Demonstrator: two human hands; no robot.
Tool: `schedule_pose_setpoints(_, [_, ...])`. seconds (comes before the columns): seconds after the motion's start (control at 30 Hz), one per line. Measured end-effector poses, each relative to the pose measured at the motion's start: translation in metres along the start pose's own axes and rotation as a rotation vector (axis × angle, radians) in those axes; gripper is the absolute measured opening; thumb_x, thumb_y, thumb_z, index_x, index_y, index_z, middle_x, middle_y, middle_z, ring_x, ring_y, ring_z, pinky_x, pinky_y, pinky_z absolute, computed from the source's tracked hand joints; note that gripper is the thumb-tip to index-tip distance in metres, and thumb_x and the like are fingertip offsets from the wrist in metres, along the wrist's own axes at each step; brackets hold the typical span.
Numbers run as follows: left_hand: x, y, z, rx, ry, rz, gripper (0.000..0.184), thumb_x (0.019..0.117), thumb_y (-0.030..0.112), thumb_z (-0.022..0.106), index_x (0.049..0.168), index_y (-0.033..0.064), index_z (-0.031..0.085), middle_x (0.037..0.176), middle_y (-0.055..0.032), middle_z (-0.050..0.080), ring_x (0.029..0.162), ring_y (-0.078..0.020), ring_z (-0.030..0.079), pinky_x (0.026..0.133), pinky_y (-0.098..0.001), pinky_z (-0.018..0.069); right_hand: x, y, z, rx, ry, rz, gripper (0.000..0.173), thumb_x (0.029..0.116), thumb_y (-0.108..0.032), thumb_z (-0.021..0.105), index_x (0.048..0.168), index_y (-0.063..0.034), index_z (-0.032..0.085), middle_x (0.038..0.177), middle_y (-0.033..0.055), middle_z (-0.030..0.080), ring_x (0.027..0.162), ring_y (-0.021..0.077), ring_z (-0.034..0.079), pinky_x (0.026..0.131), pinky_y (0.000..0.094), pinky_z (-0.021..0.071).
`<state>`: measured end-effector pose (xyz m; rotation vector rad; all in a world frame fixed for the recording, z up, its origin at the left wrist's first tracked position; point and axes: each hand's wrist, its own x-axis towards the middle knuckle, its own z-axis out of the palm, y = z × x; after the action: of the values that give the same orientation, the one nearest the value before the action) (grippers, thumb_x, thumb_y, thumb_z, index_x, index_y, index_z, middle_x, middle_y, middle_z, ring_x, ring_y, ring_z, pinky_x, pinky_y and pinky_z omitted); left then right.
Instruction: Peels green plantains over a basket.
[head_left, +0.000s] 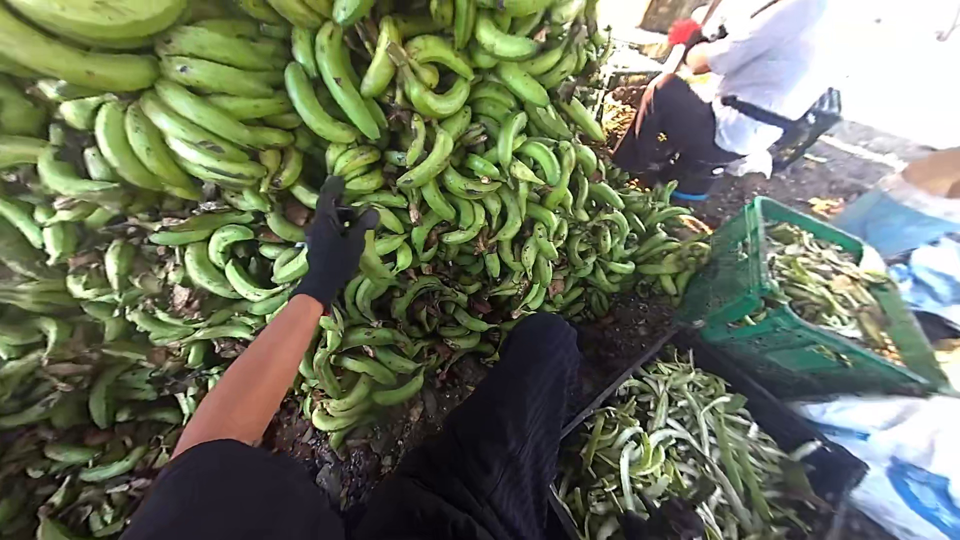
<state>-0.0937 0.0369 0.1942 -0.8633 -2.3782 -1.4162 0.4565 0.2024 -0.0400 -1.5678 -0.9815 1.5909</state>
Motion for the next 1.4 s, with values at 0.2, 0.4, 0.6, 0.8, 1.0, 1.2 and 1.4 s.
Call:
schedule_pose_setpoints(0.2, [0.007,0.157,0.074,-0.68,-0.17,0.334,0.07,0.0948,0.021,0.07,0.151,0.0007,0.035,0.144,-0.0075,0.051,0.111,-0.0075,0.061,0.094,-0.0256,0.0544,-0.014,-0.019,-0.001,0.129,0.025,-0.091,0.063,0.1073,-0.059,0.026,0.153,-0.0173,0.034,0.117,0.0099,0.068,0.061,0.0167,0.062,0.055,0.0389,0.0562])
schedule_pose_setpoints(0.4, [-0.117,0.243,0.238,-0.863,-0.825,0.08,0.053,0.0955,0.029,0.07,0.143,0.012,0.053,0.121,-0.0067,0.07,0.104,-0.0188,0.069,0.087,-0.041,0.061,-0.059,-0.038,0.026,0.058,0.024,-0.176,0.061,0.1101,-0.048,0.023,0.14,-0.0011,0.049,0.078,0.0086,0.065,0.058,0.0182,0.061,0.056,0.041,0.0568])
schedule_pose_setpoints(0.6, [-0.229,0.272,0.289,-0.433,-1.088,0.39,0.054,0.0993,0.034,0.066,0.141,0.0027,0.053,0.125,-0.0194,0.066,0.114,-0.0276,0.066,0.102,-0.0485,0.0502,-0.081,-0.062,0.055,-0.008,0.083,-0.138,0.059,0.1105,-0.048,0.027,0.125,-0.0019,0.062,0.078,0.0072,0.063,0.06,0.0169,0.058,0.059,0.0396,0.0542])
schedule_pose_setpoints(0.8, [-0.259,0.255,0.3,-0.565,-1.13,0.521,0.051,0.0982,0.027,0.066,0.138,-0.0019,0.055,0.124,-0.0196,0.068,0.112,-0.0253,0.067,0.101,-0.0443,0.0518,-0.103,-0.175,0.043,0.352,0.234,-0.738,0.054,0.109,-0.044,0.033,0.116,0.0051,0.056,0.059,-0.006,0.06,0.048,0.0064,0.058,0.05,0.026,0.0552])
schedule_pose_setpoints(1.0, [-0.273,0.244,0.304,-0.651,-1.17,0.486,0.05,0.096,0.023,0.069,0.137,-0.003,0.056,0.128,-0.0176,0.067,0.114,-0.021,0.067,0.102,-0.0397,0.0528,-0.061,-0.068,0.073,-0.001,0.264,-0.193,0.056,0.1122,-0.039,0.027,0.134,0.0046,0.055,0.086,0.0124,0.065,0.069,0.0204,0.064,0.067,0.0428,0.0579])
schedule_pose_setpoints(1.2, [-0.286,0.245,0.31,-0.554,-1.263,0.348,0.049,0.0956,0.025,0.071,0.135,-0.0012,0.058,0.121,-0.0169,0.068,0.108,-0.0203,0.068,0.099,-0.0381,0.0534,-0.066,-0.059,0.067,0.188,0.153,-0.037,0.059,0.1117,-0.046,0.022,0.132,0.001,0.052,0.077,0.008,0.064,0.055,0.0177,0.062,0.054,0.038,0.058])
schedule_pose_setpoints(1.4, [-0.294,0.233,0.312,-0.84,-1.208,0.511,0.036,0.0912,0.01,0.071,0.121,-0.0079,0.062,0.125,-0.0191,0.066,0.114,-0.0182,0.066,0.102,-0.0338,0.0525,-0.055,-0.081,0.048,0.104,0.172,-0.135,0.057,0.1123,-0.042,0.02,0.132,0.0004,0.053,0.07,0.0043,0.061,0.053,0.015,0.059,0.053,0.035,0.0565])
